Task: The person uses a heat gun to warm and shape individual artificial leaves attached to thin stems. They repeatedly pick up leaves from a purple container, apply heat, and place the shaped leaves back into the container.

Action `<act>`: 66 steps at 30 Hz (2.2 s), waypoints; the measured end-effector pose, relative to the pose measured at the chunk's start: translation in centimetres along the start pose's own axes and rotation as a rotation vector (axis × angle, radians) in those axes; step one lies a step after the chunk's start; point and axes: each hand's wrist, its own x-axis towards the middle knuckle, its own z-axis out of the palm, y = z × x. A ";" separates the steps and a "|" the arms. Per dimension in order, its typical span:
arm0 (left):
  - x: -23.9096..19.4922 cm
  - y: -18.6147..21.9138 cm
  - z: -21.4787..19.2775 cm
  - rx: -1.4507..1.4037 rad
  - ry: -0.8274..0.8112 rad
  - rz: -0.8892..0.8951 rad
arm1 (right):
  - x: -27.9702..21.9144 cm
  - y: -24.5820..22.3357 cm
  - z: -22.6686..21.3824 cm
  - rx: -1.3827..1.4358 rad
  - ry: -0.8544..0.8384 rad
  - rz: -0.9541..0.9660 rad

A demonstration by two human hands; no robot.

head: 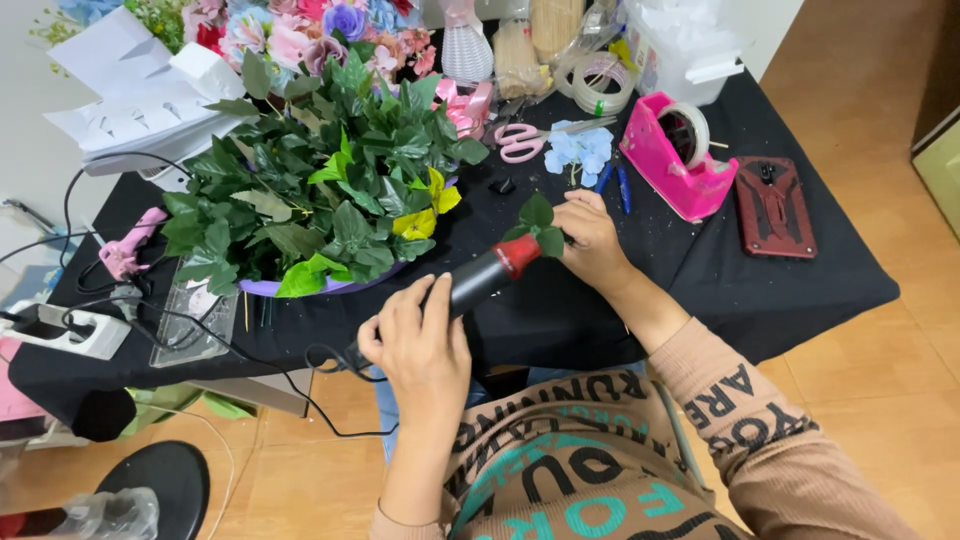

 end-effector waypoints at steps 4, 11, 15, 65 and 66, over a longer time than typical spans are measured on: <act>-0.4 0.4 1.4 -0.068 -0.042 0.032 | -0.2 0.3 0.0 -0.007 -0.011 -0.020; -1.0 0.3 1.4 -0.058 -0.093 -0.016 | -0.9 1.5 0.5 0.015 -0.006 -0.040; -0.9 0.1 1.1 -0.055 -0.081 -0.037 | 0.4 -0.6 -0.2 0.055 -0.015 -0.044; -1.8 -2.9 0.8 -0.046 -0.086 -0.106 | -0.1 0.3 -0.4 0.167 -0.067 -0.033; -2.0 -3.1 0.6 -0.045 -0.088 -0.100 | -0.2 0.5 -0.2 0.167 -0.062 -0.030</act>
